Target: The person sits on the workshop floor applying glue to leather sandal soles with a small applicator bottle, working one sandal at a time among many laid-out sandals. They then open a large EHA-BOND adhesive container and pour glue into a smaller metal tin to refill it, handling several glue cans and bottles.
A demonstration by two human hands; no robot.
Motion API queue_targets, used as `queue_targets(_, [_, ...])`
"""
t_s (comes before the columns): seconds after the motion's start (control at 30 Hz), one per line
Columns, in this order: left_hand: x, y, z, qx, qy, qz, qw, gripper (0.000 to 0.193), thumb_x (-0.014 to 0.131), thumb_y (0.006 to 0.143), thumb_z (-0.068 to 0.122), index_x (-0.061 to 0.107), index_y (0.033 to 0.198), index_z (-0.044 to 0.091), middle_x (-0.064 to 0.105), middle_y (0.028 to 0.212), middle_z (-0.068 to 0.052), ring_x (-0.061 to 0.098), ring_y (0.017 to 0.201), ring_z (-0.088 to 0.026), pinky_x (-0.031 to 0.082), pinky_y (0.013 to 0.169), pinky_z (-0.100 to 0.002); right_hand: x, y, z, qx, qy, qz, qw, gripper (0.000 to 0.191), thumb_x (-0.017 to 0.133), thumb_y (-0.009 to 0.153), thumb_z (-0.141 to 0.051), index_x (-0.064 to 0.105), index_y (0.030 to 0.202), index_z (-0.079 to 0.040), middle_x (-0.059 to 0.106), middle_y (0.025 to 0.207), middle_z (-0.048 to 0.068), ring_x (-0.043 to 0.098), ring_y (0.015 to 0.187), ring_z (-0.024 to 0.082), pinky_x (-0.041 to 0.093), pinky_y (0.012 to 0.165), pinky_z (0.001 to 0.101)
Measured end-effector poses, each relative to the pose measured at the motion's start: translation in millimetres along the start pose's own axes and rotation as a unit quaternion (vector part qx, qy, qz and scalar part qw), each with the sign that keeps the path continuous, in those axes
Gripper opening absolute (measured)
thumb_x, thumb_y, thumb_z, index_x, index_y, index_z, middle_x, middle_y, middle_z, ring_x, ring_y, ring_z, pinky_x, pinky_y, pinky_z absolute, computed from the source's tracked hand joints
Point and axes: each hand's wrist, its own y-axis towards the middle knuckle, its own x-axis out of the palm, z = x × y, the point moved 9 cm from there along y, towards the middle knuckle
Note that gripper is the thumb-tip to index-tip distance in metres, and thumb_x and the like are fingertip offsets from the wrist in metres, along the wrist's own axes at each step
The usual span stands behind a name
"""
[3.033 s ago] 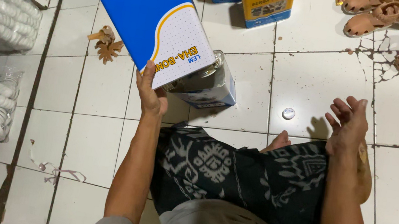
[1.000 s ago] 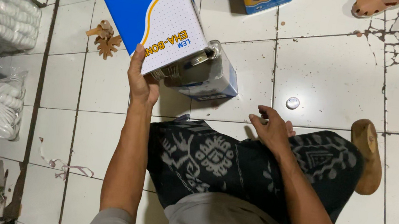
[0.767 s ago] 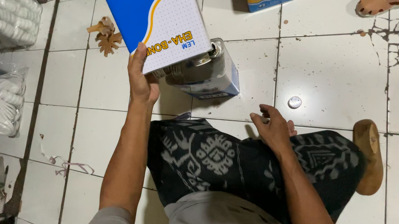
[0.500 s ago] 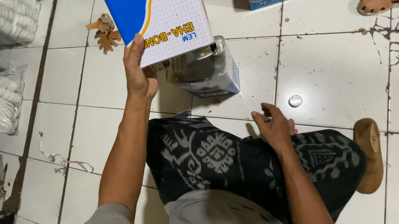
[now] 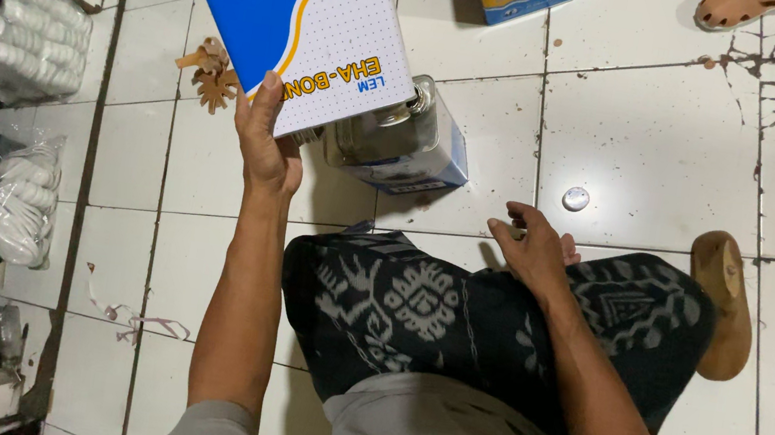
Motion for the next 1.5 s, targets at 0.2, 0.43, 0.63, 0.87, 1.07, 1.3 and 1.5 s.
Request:
queue_targets(0.2, [-1.9, -2.6, 1.5, 0.005, 0.030, 0.014, 0.999, 0.068, 0.071, 0.096, 0.034, 0.040, 0.150, 0.006, 0.065, 0.131, -0.015, 0.068, 0.119, -0.024, 0.063, 0.097, -0.042, 1.4, 0.2, 0.8, -0.016, 0.009, -0.005, 1.000, 0.065, 0.070, 0.092, -0.041, 0.059, 0.133, 0.008, 0.069, 0.122, 0.028, 0.068, 0.114, 0.035, 0.054, 0.094, 0.0417])
queue_targets(0.43, [0.2, -3.1, 5.1, 0.025, 0.046, 0.003, 0.999, 0.069, 0.071, 0.097, 0.033, 0.039, 0.151, 0.005, 0.064, 0.131, -0.015, 0.066, 0.124, -0.025, 0.061, 0.105, -0.044, 2.7, 2.3, 3.8, -0.008, -0.001, -0.013, 1.000, 0.065, 0.069, 0.093, -0.042, 0.059, 0.135, 0.007, 0.067, 0.126, 0.028, 0.066, 0.117, 0.035, 0.053, 0.096, 0.0426])
queue_targets(0.63, [-0.3, -3.9, 8.0, 0.034, 0.037, 0.003, 0.999, 0.065, 0.072, 0.098, 0.029, 0.041, 0.149, 0.003, 0.064, 0.131, -0.016, 0.065, 0.125, -0.026, 0.057, 0.108, -0.044, 3.1, 1.7, 2.0, -0.006, 0.003, -0.011, 1.000, 0.065, 0.070, 0.092, -0.042, 0.059, 0.134, 0.007, 0.067, 0.125, 0.028, 0.066, 0.117, 0.036, 0.053, 0.096, 0.0428])
queue_targets(0.87, [1.7, -3.8, 6.0, 0.023, 0.025, 0.011, 0.999, 0.065, 0.073, 0.096, 0.027, 0.042, 0.149, 0.005, 0.064, 0.129, -0.015, 0.065, 0.120, -0.024, 0.058, 0.103, -0.044, 2.3, 1.5, 1.5, -0.009, 0.004, -0.008, 1.000, 0.065, 0.069, 0.093, -0.042, 0.059, 0.134, 0.007, 0.068, 0.125, 0.028, 0.066, 0.119, 0.036, 0.052, 0.099, 0.0435])
queue_targets(1.07, [2.1, -4.7, -0.1, 0.025, 0.026, 0.006, 0.999, 0.059, 0.072, 0.098, 0.024, 0.045, 0.146, 0.002, 0.065, 0.131, -0.016, 0.066, 0.123, -0.025, 0.057, 0.107, -0.042, 3.7, 2.5, 3.4, 0.003, 0.008, -0.013, 1.000, 0.066, 0.069, 0.093, -0.042, 0.058, 0.134, 0.008, 0.067, 0.125, 0.029, 0.065, 0.119, 0.037, 0.052, 0.099, 0.0441])
queue_targets(1.3, [-6.3, -4.1, -18.6, 0.021, 0.036, 0.041, 0.998, 0.063, 0.075, 0.096, 0.022, 0.044, 0.146, 0.001, 0.064, 0.126, -0.014, 0.063, 0.119, -0.023, 0.054, 0.105, -0.039, 5.0, 2.6, 7.7, 0.000, -0.001, -0.024, 1.000, 0.067, 0.069, 0.094, -0.043, 0.057, 0.135, 0.008, 0.066, 0.126, 0.030, 0.065, 0.120, 0.038, 0.053, 0.098, 0.0448])
queue_targets(1.5, [0.4, -6.1, -16.4, 0.047, 0.059, 0.041, 0.996, 0.072, 0.077, 0.095, 0.021, 0.039, 0.152, -0.001, 0.056, 0.137, -0.016, 0.059, 0.124, -0.023, 0.054, 0.106, -0.036, 4.1, 1.9, 5.5, 0.026, -0.009, -0.030, 0.999, 0.063, 0.069, 0.093, -0.042, 0.059, 0.136, 0.003, 0.068, 0.125, 0.026, 0.068, 0.116, 0.034, 0.057, 0.092, 0.0422])
